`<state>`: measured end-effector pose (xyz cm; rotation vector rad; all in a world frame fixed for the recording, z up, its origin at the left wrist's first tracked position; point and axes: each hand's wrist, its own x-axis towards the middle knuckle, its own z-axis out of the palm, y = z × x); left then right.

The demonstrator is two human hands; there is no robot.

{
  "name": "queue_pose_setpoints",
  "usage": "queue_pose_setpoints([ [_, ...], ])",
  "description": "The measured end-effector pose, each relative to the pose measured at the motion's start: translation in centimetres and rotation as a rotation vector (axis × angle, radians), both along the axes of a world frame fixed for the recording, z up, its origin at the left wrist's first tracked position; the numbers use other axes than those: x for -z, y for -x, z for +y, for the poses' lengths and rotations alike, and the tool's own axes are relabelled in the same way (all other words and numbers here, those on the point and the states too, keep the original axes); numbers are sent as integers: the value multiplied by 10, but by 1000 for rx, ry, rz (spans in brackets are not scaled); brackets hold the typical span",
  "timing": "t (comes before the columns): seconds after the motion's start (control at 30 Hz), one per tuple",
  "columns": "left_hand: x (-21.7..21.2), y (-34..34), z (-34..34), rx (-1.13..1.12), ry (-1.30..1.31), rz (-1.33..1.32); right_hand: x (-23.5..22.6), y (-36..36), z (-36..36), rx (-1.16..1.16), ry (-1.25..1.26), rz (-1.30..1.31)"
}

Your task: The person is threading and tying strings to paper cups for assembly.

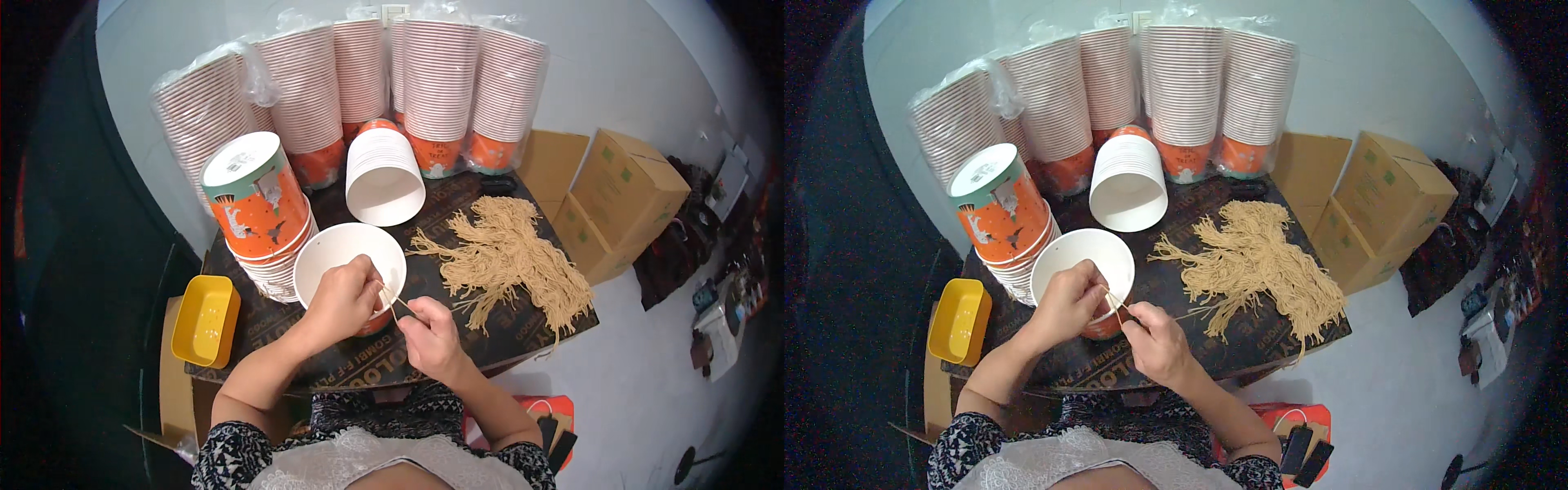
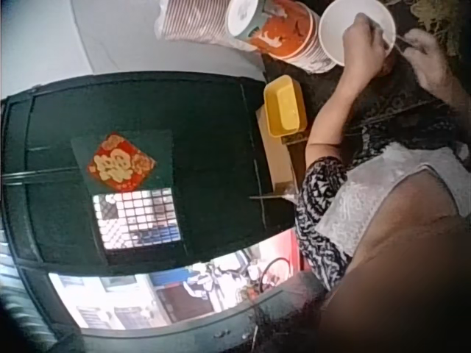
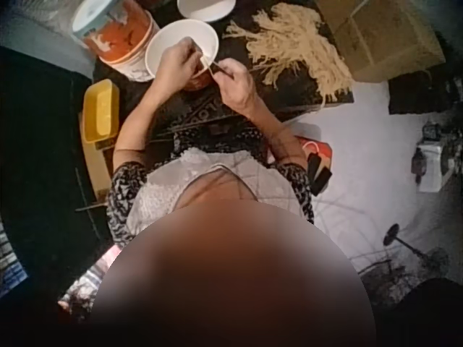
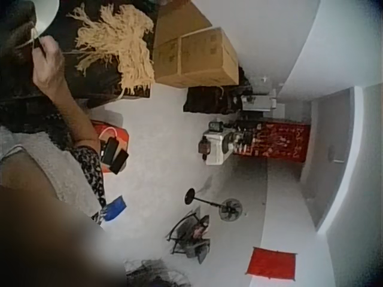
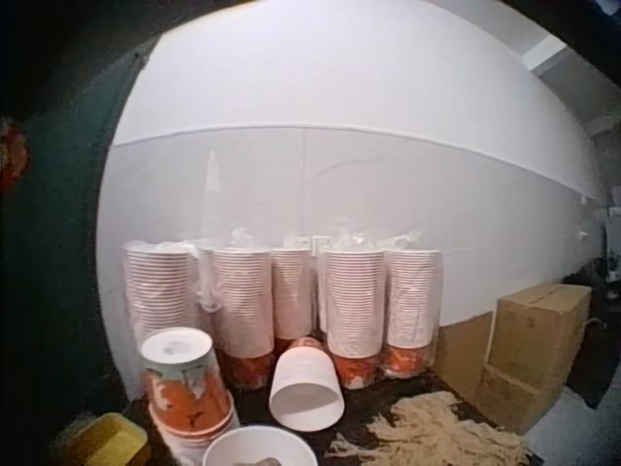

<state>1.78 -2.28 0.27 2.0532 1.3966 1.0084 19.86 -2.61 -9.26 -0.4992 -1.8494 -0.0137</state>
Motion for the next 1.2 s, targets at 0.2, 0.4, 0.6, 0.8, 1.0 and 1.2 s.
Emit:
queue_pose_setpoints([
  [0.2,0,0,2,-61,41,17,-11,2,2,-73,134,119],
  [0.4,-2,4,-15,43,-203,193,-4,16,0,-100,532,425],
  [0.6,-9,4,-25,170,-273,168,-4,31,4,-225,665,622],
  [0.8,-6,2,-15,166,-196,119,-7,34,0,-191,651,558],
  [1.0,-5,-2,-7,115,-12,3,-12,26,0,-137,562,434],
  [1.2,-5,-4,-2,77,-10,3,-16,21,-5,-174,535,400],
])
